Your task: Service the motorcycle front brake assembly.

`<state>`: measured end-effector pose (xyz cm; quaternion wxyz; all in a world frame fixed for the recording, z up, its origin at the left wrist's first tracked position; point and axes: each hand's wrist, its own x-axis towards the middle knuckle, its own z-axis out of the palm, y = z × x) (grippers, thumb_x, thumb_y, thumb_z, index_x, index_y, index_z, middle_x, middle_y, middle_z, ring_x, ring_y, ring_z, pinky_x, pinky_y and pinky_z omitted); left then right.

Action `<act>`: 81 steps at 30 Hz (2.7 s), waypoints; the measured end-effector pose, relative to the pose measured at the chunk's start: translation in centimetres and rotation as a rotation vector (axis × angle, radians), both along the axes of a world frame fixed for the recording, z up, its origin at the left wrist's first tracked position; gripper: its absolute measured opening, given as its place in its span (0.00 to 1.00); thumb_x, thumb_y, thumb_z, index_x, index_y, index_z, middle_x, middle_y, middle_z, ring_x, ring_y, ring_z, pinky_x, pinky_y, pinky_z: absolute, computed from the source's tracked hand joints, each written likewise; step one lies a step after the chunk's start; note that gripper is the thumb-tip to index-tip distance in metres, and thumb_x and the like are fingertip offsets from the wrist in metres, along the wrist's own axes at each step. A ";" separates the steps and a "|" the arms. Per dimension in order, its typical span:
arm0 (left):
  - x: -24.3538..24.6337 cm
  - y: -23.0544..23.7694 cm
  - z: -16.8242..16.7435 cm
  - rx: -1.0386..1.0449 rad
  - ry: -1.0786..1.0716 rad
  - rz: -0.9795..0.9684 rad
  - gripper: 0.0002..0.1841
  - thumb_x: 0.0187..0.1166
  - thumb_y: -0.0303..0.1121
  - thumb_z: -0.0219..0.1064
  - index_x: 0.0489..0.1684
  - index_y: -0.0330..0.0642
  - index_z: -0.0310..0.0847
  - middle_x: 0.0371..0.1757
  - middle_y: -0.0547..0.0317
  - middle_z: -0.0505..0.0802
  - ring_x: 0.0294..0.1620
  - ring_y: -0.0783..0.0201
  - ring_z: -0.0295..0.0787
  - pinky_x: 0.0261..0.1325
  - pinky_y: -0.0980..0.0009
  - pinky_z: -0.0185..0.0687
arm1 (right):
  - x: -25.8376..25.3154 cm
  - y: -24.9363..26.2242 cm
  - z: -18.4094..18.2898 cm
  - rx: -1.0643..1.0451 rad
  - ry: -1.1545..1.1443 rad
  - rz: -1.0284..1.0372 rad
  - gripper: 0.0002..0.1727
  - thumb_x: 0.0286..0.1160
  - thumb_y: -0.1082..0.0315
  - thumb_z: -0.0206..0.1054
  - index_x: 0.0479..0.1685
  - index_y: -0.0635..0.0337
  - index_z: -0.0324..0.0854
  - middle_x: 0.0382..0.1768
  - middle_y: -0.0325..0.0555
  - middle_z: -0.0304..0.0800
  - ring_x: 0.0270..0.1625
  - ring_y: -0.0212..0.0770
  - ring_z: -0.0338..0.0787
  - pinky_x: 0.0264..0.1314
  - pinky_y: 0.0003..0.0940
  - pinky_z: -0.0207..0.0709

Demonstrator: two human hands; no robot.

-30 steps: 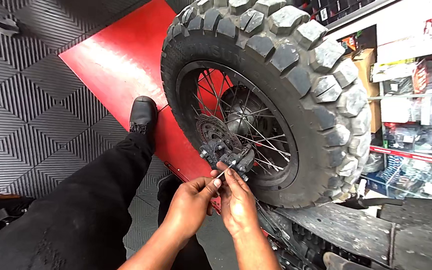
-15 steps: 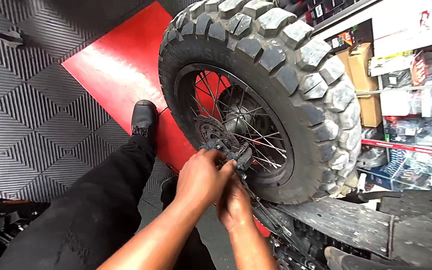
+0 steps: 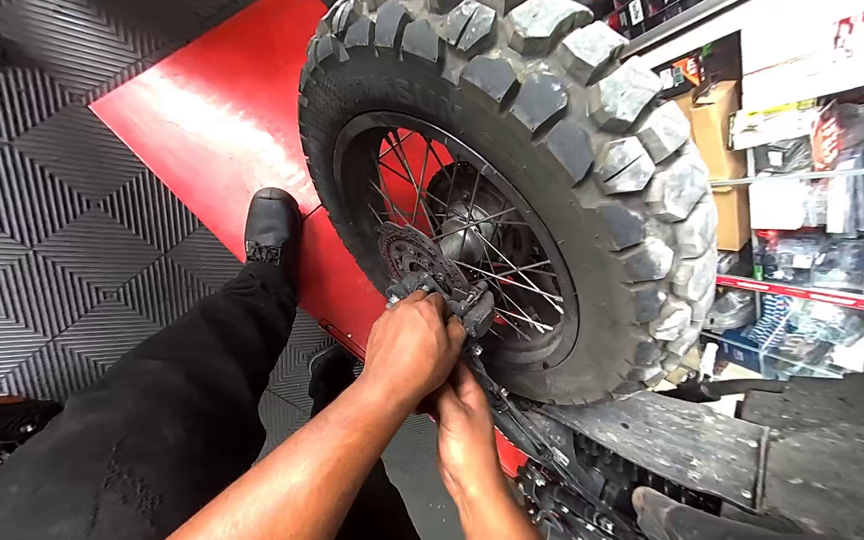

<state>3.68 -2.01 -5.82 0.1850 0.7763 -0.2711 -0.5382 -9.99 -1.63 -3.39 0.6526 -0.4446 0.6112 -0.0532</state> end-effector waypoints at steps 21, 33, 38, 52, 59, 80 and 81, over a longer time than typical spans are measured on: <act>-0.3 0.3 0.1 -0.034 -0.037 -0.044 0.17 0.86 0.51 0.57 0.50 0.52 0.87 0.56 0.60 0.90 0.46 0.56 0.92 0.45 0.50 0.88 | 4.5 -11.1 0.8 -0.667 0.759 1.029 0.21 0.86 0.57 0.52 0.66 0.26 0.87 0.53 0.33 0.94 0.57 0.41 0.91 0.54 0.58 0.81; 1.0 0.7 0.7 0.039 0.200 -0.128 0.22 0.93 0.48 0.43 0.54 0.48 0.83 0.54 0.53 0.91 0.55 0.52 0.91 0.52 0.47 0.85 | 4.7 -11.1 1.4 -0.704 0.810 1.119 0.19 0.84 0.59 0.55 0.63 0.28 0.89 0.52 0.33 0.94 0.50 0.46 0.92 0.44 0.62 0.79; 3.0 1.6 0.9 0.104 0.262 -0.195 0.20 0.89 0.50 0.50 0.54 0.49 0.85 0.48 0.52 0.92 0.52 0.50 0.91 0.50 0.43 0.84 | 4.3 -11.3 0.9 -0.701 0.784 1.082 0.19 0.83 0.57 0.55 0.62 0.26 0.90 0.52 0.30 0.95 0.52 0.42 0.93 0.46 0.62 0.80; -3.3 10.5 -19.4 0.656 0.100 -0.057 0.17 0.79 0.42 0.68 0.56 0.39 0.87 0.59 0.41 0.93 0.62 0.41 0.91 0.58 0.37 0.84 | 3.6 -11.8 0.3 -0.678 0.709 1.062 0.19 0.83 0.56 0.55 0.61 0.27 0.90 0.55 0.28 0.94 0.55 0.39 0.92 0.50 0.61 0.80; -7.8 10.2 -28.2 0.584 0.108 -0.042 0.15 0.81 0.41 0.66 0.56 0.43 0.87 0.56 0.38 0.93 0.59 0.36 0.90 0.55 0.32 0.83 | 2.7 -11.8 -0.1 -0.766 0.670 1.048 0.18 0.82 0.55 0.56 0.60 0.27 0.90 0.52 0.21 0.93 0.50 0.24 0.90 0.48 0.43 0.83; 0.9 -0.4 -5.1 0.001 0.068 0.063 0.18 0.86 0.53 0.57 0.51 0.59 0.93 0.54 0.55 0.94 0.61 0.50 0.90 0.60 0.41 0.83 | 4.0 -12.5 0.9 -0.588 0.698 1.022 0.17 0.84 0.52 0.57 0.60 0.24 0.90 0.53 0.30 0.95 0.55 0.41 0.92 0.53 0.63 0.80; 1.1 -0.7 -5.5 0.015 0.123 0.119 0.19 0.86 0.54 0.58 0.48 0.57 0.93 0.49 0.54 0.95 0.56 0.49 0.92 0.56 0.38 0.84 | 4.1 -12.8 0.8 -0.565 0.682 1.006 0.17 0.84 0.51 0.57 0.59 0.24 0.91 0.52 0.30 0.95 0.55 0.40 0.92 0.54 0.62 0.80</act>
